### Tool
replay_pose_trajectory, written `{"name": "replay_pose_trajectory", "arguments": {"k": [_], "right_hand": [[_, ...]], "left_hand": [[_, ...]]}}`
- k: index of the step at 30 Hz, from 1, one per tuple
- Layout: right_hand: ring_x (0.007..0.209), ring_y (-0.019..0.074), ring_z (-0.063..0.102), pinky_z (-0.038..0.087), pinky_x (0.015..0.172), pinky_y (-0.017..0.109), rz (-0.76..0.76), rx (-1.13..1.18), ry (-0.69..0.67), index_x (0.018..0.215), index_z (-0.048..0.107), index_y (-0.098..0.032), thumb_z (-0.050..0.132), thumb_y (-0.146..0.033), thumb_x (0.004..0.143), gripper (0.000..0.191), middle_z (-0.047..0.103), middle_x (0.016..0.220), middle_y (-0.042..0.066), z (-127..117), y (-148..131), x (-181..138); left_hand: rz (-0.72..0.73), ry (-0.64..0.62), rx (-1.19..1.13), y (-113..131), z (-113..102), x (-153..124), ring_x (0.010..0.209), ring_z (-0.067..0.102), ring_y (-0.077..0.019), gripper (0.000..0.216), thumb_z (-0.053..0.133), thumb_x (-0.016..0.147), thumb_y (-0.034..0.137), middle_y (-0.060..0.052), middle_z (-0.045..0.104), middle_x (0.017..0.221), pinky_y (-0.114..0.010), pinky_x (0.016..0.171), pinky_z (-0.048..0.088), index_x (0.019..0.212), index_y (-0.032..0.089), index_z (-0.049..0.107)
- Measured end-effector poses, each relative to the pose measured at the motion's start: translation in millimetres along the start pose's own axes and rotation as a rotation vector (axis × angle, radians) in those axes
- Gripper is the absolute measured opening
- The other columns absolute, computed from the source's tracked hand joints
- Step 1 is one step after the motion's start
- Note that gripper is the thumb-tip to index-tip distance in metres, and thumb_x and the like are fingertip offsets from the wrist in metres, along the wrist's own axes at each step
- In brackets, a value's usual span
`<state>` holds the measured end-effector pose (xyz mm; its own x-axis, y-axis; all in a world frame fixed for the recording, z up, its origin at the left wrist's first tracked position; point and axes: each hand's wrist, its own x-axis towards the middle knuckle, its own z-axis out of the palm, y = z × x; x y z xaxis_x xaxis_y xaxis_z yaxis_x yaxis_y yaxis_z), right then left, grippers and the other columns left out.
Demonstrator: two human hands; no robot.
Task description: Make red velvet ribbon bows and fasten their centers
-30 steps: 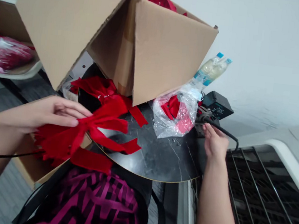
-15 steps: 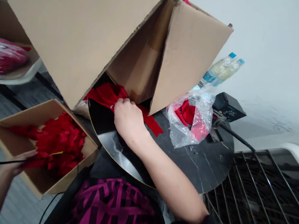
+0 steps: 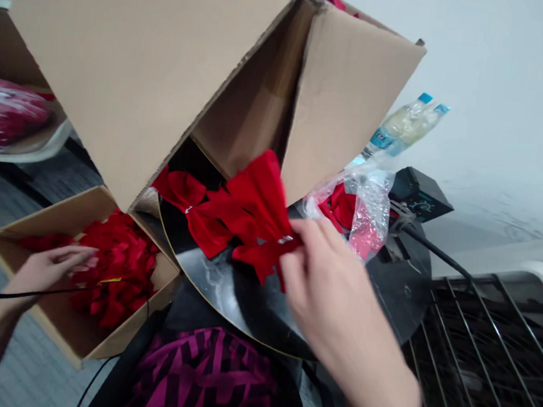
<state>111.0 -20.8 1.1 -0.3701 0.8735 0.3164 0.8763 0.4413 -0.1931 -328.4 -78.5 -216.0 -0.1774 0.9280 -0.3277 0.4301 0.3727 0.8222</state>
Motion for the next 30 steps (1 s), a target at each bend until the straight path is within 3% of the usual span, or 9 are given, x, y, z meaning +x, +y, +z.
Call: {"name": "replay_pose_trajectory", "arguments": {"k": [2, 5, 7, 12, 15, 19, 22, 25, 30], "right_hand": [[0.074, 0.0202, 0.068, 0.058, 0.07, 0.032, 0.225, 0.201, -0.056, 0.108, 0.069, -0.024, 0.051, -0.03, 0.1, 0.021, 0.072, 0.088, 0.004, -13.6, 33.0, -30.3], [0.074, 0.0217, 0.072, 0.061, 0.062, 0.03, 0.457, 0.528, -0.033, 0.11, 0.073, -0.025, 0.062, -0.046, 0.095, 0.028, 0.078, 0.093, 0.004, -19.8, 72.8, -64.7], [0.061, 0.019, 0.069, 0.057, 0.05, 0.027, 0.481, 0.634, 0.048, 0.113, 0.075, -0.027, 0.065, -0.045, 0.094, 0.028, 0.077, 0.084, 0.002, -20.5, 88.0, -77.0], [0.068, 0.0161, 0.073, 0.058, 0.057, 0.022, 0.204, 0.564, -0.026, 0.109, 0.078, -0.032, 0.066, -0.028, 0.095, 0.019, 0.08, 0.089, 0.0, -41.2, 100.8, -83.0], [0.073, 0.0148, 0.075, 0.059, 0.064, 0.022, 0.1, 0.578, -0.198, 0.105, 0.079, -0.031, 0.066, -0.024, 0.095, 0.017, 0.081, 0.095, -0.002, -55.1, 110.6, -76.6], [0.081, 0.0177, 0.077, 0.06, 0.071, 0.026, 0.159, 0.625, -0.187, 0.106, 0.078, -0.026, 0.067, -0.038, 0.099, 0.018, 0.081, 0.098, 0.002, -42.6, 147.3, -42.4], [0.079, 0.0192, 0.076, 0.059, 0.074, 0.03, 0.215, 0.392, -0.059, 0.113, 0.077, -0.021, 0.069, -0.039, 0.098, 0.025, 0.081, 0.102, 0.006, -10.0, 183.3, -3.8], [0.08, 0.0202, 0.075, 0.056, 0.078, 0.032, 0.111, 0.188, -0.205, 0.12, 0.077, -0.02, 0.074, -0.026, 0.092, 0.029, 0.082, 0.098, 0.006, 20.0, 206.3, 23.0], [0.073, 0.019, 0.073, 0.054, 0.079, 0.033, 0.152, 0.157, -0.117, 0.103, 0.079, -0.019, 0.058, -0.016, 0.096, 0.022, 0.079, 0.084, 0.005, 28.7, 214.6, 26.1]], "left_hand": [[0.016, -0.043, -0.019, 42.0, -5.0, -7.2, 0.078, 0.074, -0.0178, 0.036, 0.073, 0.092, 0.056, 0.001, 0.081, 0.08, -0.024, 0.072, 0.058, 0.095, 0.021, 0.077], [0.181, -0.715, -0.054, 132.9, 14.3, -21.5, 0.068, 0.073, -0.0178, 0.026, 0.074, 0.094, 0.042, -0.005, 0.082, 0.078, -0.025, 0.067, 0.057, 0.1, 0.019, 0.083], [0.209, -0.887, -0.033, 199.5, 45.7, -28.6, 0.067, 0.074, -0.0171, 0.026, 0.065, 0.099, 0.036, -0.006, 0.082, 0.078, -0.022, 0.063, 0.057, 0.097, 0.018, 0.084], [0.518, -0.551, -0.076, 314.9, 140.0, -33.3, 0.095, 0.078, -0.021, 0.042, 0.086, 0.082, 0.038, -0.007, 0.081, 0.11, -0.029, 0.083, 0.063, 0.121, 0.024, 0.076], [0.666, -0.575, 0.031, 341.9, 176.2, -31.1, 0.12, 0.073, -0.0241, 0.073, 0.092, 0.074, 0.035, -0.003, 0.076, 0.133, -0.031, 0.098, 0.059, 0.141, 0.036, 0.066], [0.546, -0.872, 0.229, 358.4, 197.5, -19.1, 0.086, 0.08, -0.0216, 0.022, 0.078, 0.088, 0.037, 0.001, 0.084, 0.095, -0.025, 0.075, 0.058, 0.109, 0.03, 0.084], [0.469, -0.901, 0.257, 363.5, 205.2, -0.9, 0.088, 0.079, -0.0217, 0.016, 0.075, 0.09, 0.035, 0.001, 0.085, 0.094, -0.024, 0.073, 0.056, 0.099, 0.026, 0.084], [0.421, -0.953, 0.267, 361.2, 214.9, 18.3, 0.091, 0.08, -0.022, 0.017, 0.074, 0.09, 0.034, 0.0, 0.085, 0.098, -0.026, 0.076, 0.056, 0.102, 0.026, 0.082], [0.679, -0.634, 0.412, 353.3, 236.3, 33.7, 0.106, 0.077, -0.0272, 0.024, 0.078, 0.087, 0.035, -0.005, 0.083, 0.111, -0.036, 0.095, 0.056, 0.108, 0.023, 0.082]]}}
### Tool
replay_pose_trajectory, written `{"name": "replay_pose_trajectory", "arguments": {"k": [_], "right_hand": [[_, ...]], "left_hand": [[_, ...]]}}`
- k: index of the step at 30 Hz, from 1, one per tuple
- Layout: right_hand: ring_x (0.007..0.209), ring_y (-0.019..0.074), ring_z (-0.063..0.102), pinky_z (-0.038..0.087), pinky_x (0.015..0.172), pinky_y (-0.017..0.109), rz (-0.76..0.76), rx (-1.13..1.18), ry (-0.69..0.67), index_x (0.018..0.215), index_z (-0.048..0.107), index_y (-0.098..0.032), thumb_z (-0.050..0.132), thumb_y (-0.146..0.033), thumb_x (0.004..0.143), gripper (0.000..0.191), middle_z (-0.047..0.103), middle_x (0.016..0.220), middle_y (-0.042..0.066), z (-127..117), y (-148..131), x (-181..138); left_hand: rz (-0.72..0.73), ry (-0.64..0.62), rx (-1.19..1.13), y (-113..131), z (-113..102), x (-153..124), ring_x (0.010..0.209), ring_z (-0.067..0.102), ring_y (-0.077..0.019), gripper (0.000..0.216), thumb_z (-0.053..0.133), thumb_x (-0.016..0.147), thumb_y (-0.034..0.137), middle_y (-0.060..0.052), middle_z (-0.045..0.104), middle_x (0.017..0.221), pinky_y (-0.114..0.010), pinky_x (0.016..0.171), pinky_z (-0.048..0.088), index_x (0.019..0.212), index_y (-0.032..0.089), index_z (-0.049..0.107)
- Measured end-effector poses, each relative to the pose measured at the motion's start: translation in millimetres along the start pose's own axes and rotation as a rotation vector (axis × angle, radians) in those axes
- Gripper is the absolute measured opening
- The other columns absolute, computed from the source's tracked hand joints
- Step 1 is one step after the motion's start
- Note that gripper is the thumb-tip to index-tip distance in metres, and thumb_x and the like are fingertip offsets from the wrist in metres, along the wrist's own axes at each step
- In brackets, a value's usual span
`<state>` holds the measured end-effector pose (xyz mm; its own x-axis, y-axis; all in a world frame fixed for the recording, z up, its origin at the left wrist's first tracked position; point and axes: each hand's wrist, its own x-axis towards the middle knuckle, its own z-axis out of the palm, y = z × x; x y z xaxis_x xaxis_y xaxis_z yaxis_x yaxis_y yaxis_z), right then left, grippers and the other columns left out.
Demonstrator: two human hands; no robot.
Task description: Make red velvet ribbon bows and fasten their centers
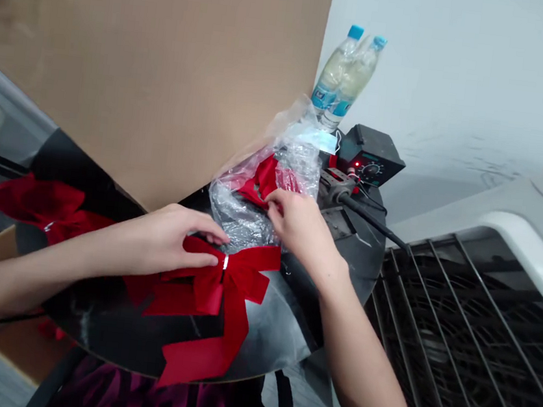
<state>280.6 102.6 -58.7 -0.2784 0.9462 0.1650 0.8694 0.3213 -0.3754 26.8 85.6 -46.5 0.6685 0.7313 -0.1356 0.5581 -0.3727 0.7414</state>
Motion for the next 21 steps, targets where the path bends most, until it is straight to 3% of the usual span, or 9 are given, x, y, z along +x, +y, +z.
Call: {"name": "replay_pose_trajectory", "arguments": {"k": [2, 4, 7, 9, 11, 13, 16, 17, 21], "right_hand": [[0.069, 0.0182, 0.073, 0.055, 0.074, 0.032, 0.056, 0.081, 0.134, 0.099, 0.076, -0.019, 0.063, -0.017, 0.09, 0.016, 0.076, 0.076, 0.003, -3.6, 0.2, -4.0], [0.066, 0.0172, 0.072, 0.057, 0.068, 0.03, 0.111, 0.262, 0.225, 0.094, 0.074, -0.02, 0.069, -0.017, 0.083, 0.013, 0.075, 0.073, 0.0, -5.9, -0.5, -6.6], [0.072, 0.0182, 0.076, 0.062, 0.07, 0.03, 0.147, 0.541, 0.206, 0.095, 0.076, -0.021, 0.073, -0.019, 0.081, 0.015, 0.079, 0.082, 0.002, -5.8, -3.2, -7.4], [0.075, 0.0196, 0.077, 0.064, 0.071, 0.033, 0.144, 0.597, 0.171, 0.097, 0.079, -0.022, 0.076, -0.025, 0.083, 0.014, 0.081, 0.085, 0.003, -4.7, -5.3, -7.1], [0.073, 0.0197, 0.077, 0.064, 0.068, 0.033, 0.149, 0.597, 0.162, 0.094, 0.081, -0.023, 0.078, -0.027, 0.084, 0.011, 0.081, 0.084, 0.003, -4.2, -6.5, -6.8], [0.069, 0.019, 0.076, 0.063, 0.063, 0.03, 0.177, 0.65, 0.168, 0.089, 0.081, -0.022, 0.082, -0.028, 0.081, 0.01, 0.081, 0.082, 0.004, -4.3, -6.4, -6.2], [0.069, 0.0199, 0.077, 0.06, 0.053, 0.026, 0.261, 0.846, 0.201, 0.086, 0.075, -0.02, 0.086, -0.03, 0.077, 0.017, 0.079, 0.078, 0.005, -4.1, -4.1, -3.9], [0.068, 0.0204, 0.077, 0.059, 0.05, 0.025, 0.288, 0.901, 0.216, 0.083, 0.071, -0.02, 0.086, -0.031, 0.076, 0.02, 0.078, 0.076, 0.004, -3.6, -3.1, -2.8], [0.056, 0.0162, 0.071, 0.057, 0.046, 0.024, 0.328, 0.984, 0.201, 0.079, 0.059, -0.023, 0.086, -0.035, 0.074, 0.029, 0.074, 0.071, 0.001, 1.2, 0.3, 1.5]], "left_hand": [[0.021, 0.18, -0.054, -0.1, 4.3, 6.2, 0.109, 0.075, -0.0275, 0.034, 0.079, 0.088, 0.039, -0.008, 0.081, 0.117, -0.039, 0.1, 0.056, 0.116, 0.021, 0.077], [-0.017, 0.26, -0.251, 0.1, 6.7, 13.3, 0.096, 0.078, -0.0243, 0.042, 0.078, 0.089, 0.043, -0.008, 0.08, 0.108, -0.037, 0.092, 0.061, 0.124, 0.021, 0.07], [-0.099, 0.233, -0.504, -1.9, 9.5, 26.0, 0.073, 0.08, -0.0214, 0.069, 0.08, 0.089, 0.042, -0.004, 0.079, 0.096, -0.035, 0.073, 0.066, 0.15, 0.028, 0.051], [-0.145, 0.203, -0.633, -4.6, 12.4, 35.0, 0.07, 0.08, -0.0231, 0.079, 0.081, 0.089, 0.038, -0.004, 0.079, 0.091, -0.036, 0.067, 0.068, 0.158, 0.03, 0.043], [-0.195, 0.23, -0.736, -7.8, 15.8, 42.9, 0.077, 0.082, -0.0249, 0.058, 0.08, 0.089, 0.032, -0.007, 0.079, 0.087, -0.036, 0.069, 0.069, 0.143, 0.02, 0.06], [-0.218, 0.289, -0.734, -11.5, 19.3, 48.3, 0.086, 0.082, -0.0258, 0.027, 0.08, 0.088, 0.025, -0.01, 0.08, 0.086, -0.037, 0.08, 0.069, 0.11, 0.012, 0.074], [-0.188, 0.356, -0.622, -16.9, 24.3, 51.5, 0.09, 0.082, -0.0258, 0.012, 0.081, 0.085, 0.022, -0.012, 0.081, 0.088, -0.039, 0.09, 0.067, 0.088, 0.012, 0.074], [-0.176, 0.355, -0.607, -18.1, 26.0, 51.6, 0.087, 0.082, -0.0255, 0.015, 0.081, 0.085, 0.022, -0.011, 0.081, 0.088, -0.039, 0.088, 0.068, 0.095, 0.013, 0.075], [-0.134, 0.223, -0.762, -18.6, 33.5, 52.8, 0.072, 0.082, -0.0244, 0.066, 0.086, 0.083, 0.027, -0.004, 0.081, 0.083, -0.035, 0.067, 0.07, 0.143, 0.024, 0.059]]}}
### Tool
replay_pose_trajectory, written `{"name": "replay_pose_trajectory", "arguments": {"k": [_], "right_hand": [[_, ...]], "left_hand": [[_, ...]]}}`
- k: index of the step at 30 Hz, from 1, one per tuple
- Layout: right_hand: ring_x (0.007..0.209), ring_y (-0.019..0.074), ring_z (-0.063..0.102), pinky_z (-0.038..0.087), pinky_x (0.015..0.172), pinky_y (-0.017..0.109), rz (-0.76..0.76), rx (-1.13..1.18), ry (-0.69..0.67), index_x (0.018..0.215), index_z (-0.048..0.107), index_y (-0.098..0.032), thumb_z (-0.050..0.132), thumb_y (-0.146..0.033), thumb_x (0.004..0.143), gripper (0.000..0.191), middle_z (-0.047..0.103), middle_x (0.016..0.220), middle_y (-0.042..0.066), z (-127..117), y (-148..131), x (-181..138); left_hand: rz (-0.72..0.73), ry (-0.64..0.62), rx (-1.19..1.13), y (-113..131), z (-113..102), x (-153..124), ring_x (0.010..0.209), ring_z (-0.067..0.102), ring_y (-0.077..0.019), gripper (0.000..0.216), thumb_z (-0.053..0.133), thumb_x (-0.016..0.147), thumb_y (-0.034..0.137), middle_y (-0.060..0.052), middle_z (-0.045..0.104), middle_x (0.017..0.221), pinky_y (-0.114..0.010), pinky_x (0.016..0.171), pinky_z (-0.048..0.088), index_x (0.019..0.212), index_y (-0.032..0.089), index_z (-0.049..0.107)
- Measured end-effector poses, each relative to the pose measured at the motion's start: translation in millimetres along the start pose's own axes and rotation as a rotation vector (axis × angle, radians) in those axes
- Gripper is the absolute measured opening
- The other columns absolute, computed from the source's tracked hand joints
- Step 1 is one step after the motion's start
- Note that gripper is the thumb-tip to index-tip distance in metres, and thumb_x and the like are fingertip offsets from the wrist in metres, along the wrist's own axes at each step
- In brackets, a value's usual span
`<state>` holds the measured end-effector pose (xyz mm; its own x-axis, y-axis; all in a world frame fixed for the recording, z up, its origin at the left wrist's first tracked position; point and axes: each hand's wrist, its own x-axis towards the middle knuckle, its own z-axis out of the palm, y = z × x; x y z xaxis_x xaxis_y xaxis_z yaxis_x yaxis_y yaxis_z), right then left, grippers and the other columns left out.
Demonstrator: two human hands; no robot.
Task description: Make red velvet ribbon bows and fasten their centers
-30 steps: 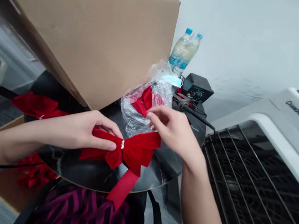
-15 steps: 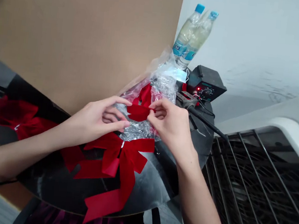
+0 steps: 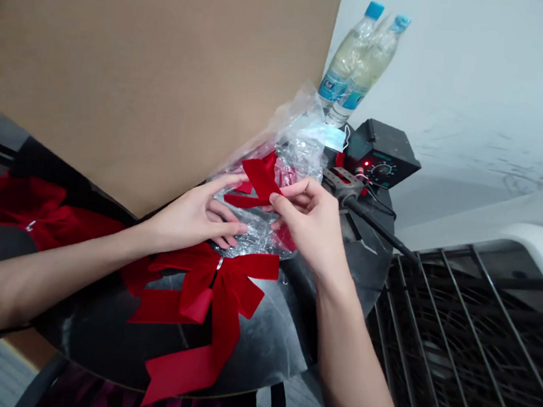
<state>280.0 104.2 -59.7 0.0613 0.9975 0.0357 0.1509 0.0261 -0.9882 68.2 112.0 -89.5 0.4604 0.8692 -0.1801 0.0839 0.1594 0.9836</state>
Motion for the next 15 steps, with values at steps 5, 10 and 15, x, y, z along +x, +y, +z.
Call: {"name": "replay_pose_trajectory", "arguments": {"k": [5, 10, 15], "right_hand": [[0.06, 0.0195, 0.074, 0.057, 0.047, 0.026, -0.015, -0.044, 0.049, 0.09, 0.05, -0.027, 0.075, -0.038, 0.085, 0.029, 0.072, 0.069, -0.002, -3.2, 6.6, 4.9], [0.078, 0.0208, 0.079, 0.061, 0.053, 0.028, -0.247, -0.164, 0.228, 0.094, 0.054, -0.027, 0.07, -0.032, 0.091, 0.017, 0.078, 0.098, 0.004, -7.3, 5.9, -2.4], [0.079, 0.0177, 0.08, 0.064, 0.066, 0.029, -0.496, -0.479, 0.061, 0.099, 0.062, -0.026, 0.065, -0.015, 0.091, 0.013, 0.079, 0.124, 0.005, -1.0, 2.2, -21.4]], "left_hand": [[-0.02, 0.145, -0.061, -3.9, 6.8, 3.8, 0.075, 0.082, -0.024, 0.024, 0.076, 0.093, 0.032, -0.014, 0.08, 0.082, -0.032, 0.071, 0.071, 0.094, 0.008, 0.074], [-0.041, 0.046, -0.03, 6.0, -1.2, -0.6, 0.062, 0.08, -0.0272, 0.101, 0.087, 0.084, 0.027, -0.005, 0.081, 0.077, -0.033, 0.056, 0.069, 0.167, 0.028, 0.029], [0.073, 0.002, 0.006, 23.2, -6.0, -16.1, 0.053, 0.078, -0.0259, 0.092, 0.087, 0.084, 0.037, 0.002, 0.078, 0.069, -0.028, 0.044, 0.064, 0.163, 0.04, 0.039]]}}
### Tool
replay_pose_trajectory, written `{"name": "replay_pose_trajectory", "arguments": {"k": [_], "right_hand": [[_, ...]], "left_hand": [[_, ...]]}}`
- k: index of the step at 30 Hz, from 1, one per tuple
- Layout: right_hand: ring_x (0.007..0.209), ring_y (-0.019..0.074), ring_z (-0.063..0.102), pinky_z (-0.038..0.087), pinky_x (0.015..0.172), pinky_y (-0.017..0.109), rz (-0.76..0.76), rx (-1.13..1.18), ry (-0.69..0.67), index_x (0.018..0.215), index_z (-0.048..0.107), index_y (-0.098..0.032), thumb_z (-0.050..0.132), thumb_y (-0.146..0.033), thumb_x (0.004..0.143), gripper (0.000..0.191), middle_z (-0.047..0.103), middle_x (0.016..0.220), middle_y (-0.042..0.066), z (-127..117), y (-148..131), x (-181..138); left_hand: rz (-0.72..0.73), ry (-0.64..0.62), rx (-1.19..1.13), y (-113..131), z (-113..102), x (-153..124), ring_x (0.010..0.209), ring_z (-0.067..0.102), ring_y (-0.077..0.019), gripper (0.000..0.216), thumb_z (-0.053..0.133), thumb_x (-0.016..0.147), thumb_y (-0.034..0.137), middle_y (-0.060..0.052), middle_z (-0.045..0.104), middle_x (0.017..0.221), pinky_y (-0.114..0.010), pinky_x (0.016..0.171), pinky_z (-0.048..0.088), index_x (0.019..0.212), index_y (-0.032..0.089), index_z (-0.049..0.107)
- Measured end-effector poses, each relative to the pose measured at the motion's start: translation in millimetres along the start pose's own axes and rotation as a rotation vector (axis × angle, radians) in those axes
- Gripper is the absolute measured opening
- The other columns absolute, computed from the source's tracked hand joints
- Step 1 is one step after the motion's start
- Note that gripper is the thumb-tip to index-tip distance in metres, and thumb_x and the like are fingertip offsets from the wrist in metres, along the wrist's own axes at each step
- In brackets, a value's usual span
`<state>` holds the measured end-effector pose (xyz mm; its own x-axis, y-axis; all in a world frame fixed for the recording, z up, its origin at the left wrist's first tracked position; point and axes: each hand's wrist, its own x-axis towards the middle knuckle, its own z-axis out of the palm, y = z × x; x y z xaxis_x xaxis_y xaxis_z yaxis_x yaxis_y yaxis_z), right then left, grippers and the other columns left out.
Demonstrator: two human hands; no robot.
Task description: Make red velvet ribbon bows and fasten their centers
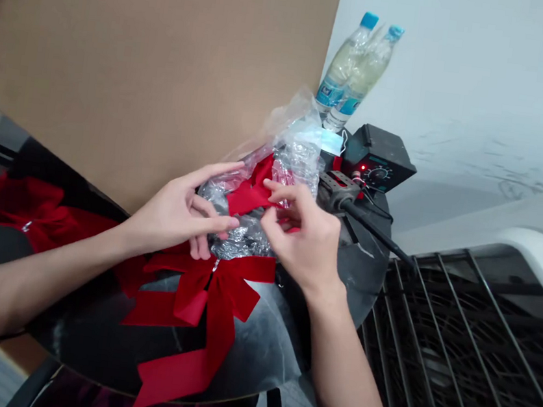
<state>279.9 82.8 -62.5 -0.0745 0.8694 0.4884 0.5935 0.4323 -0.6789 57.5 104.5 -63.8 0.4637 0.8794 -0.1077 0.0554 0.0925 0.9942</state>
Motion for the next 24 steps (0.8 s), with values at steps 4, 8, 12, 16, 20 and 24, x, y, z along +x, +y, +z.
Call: {"name": "replay_pose_trajectory", "arguments": {"k": [4, 8, 12, 16, 20, 24], "right_hand": [[0.1, 0.0219, 0.081, 0.067, 0.086, 0.035, -0.16, -0.057, -0.099, 0.101, 0.065, -0.025, 0.064, -0.012, 0.091, 0.017, 0.08, 0.122, 0.005, 1.7, -3.5, -4.8], [0.126, 0.0254, 0.072, 0.064, 0.102, 0.04, -0.091, 0.192, -0.163, 0.1, 0.069, -0.023, 0.071, -0.015, 0.091, 0.012, 0.076, 0.13, 0.008, 2.1, -5.6, -3.1], [0.109, 0.0237, 0.077, 0.065, 0.099, 0.041, 0.027, 0.318, -0.141, 0.092, 0.075, -0.023, 0.079, -0.023, 0.091, 0.003, 0.079, 0.116, 0.007, 3.3, -9.0, -1.4], [0.1, 0.0203, 0.076, 0.066, 0.091, 0.034, 0.103, 0.485, -0.11, 0.093, 0.077, -0.023, 0.083, -0.02, 0.087, 0.009, 0.079, 0.106, 0.005, 7.8, -8.9, -0.2], [0.1, 0.0191, 0.076, 0.065, 0.091, 0.031, 0.16, 0.501, -0.145, 0.103, 0.077, -0.026, 0.085, -0.019, 0.085, 0.021, 0.078, 0.106, 0.003, 9.0, -6.7, 1.4], [0.106, 0.0196, 0.076, 0.063, 0.096, 0.033, 0.194, 0.474, -0.28, 0.118, 0.075, -0.027, 0.084, -0.026, 0.087, 0.033, 0.078, 0.117, 0.003, 3.1, -7.7, 3.6]], "left_hand": [[0.176, 0.107, -0.032, -1.7, 2.0, -5.0, 0.09, 0.083, -0.0249, 0.033, 0.086, 0.083, 0.024, -0.004, 0.085, 0.097, -0.031, 0.084, 0.071, 0.117, 0.021, 0.081], [0.245, 0.238, -0.009, -8.0, 0.0, -5.5, 0.088, 0.083, -0.0223, 0.018, 0.091, 0.076, 0.019, -0.003, 0.086, 0.093, -0.03, 0.088, 0.069, 0.093, 0.017, 0.086], [0.261, 0.261, -0.046, -7.5, -1.8, -10.3, 0.082, 0.083, -0.0208, 0.022, 0.094, 0.071, 0.014, -0.002, 0.085, 0.088, -0.025, 0.081, 0.069, 0.091, 0.018, 0.086], [0.25, 0.281, -0.061, -5.3, -0.8, -14.9, 0.082, 0.083, -0.0199, 0.032, 0.092, 0.073, 0.014, -0.002, 0.086, 0.094, -0.025, 0.081, 0.069, 0.104, 0.021, 0.085], [0.218, 0.294, 0.01, -5.4, -0.5, -15.4, 0.086, 0.083, -0.0192, 0.018, 0.089, 0.079, 0.019, -0.002, 0.086, 0.096, -0.024, 0.085, 0.069, 0.097, 0.021, 0.086], [0.184, 0.256, 0.022, -7.2, -2.3, -13.9, 0.093, 0.083, -0.0203, 0.026, 0.089, 0.079, 0.019, -0.002, 0.086, 0.102, -0.023, 0.086, 0.068, 0.104, 0.022, 0.085]]}}
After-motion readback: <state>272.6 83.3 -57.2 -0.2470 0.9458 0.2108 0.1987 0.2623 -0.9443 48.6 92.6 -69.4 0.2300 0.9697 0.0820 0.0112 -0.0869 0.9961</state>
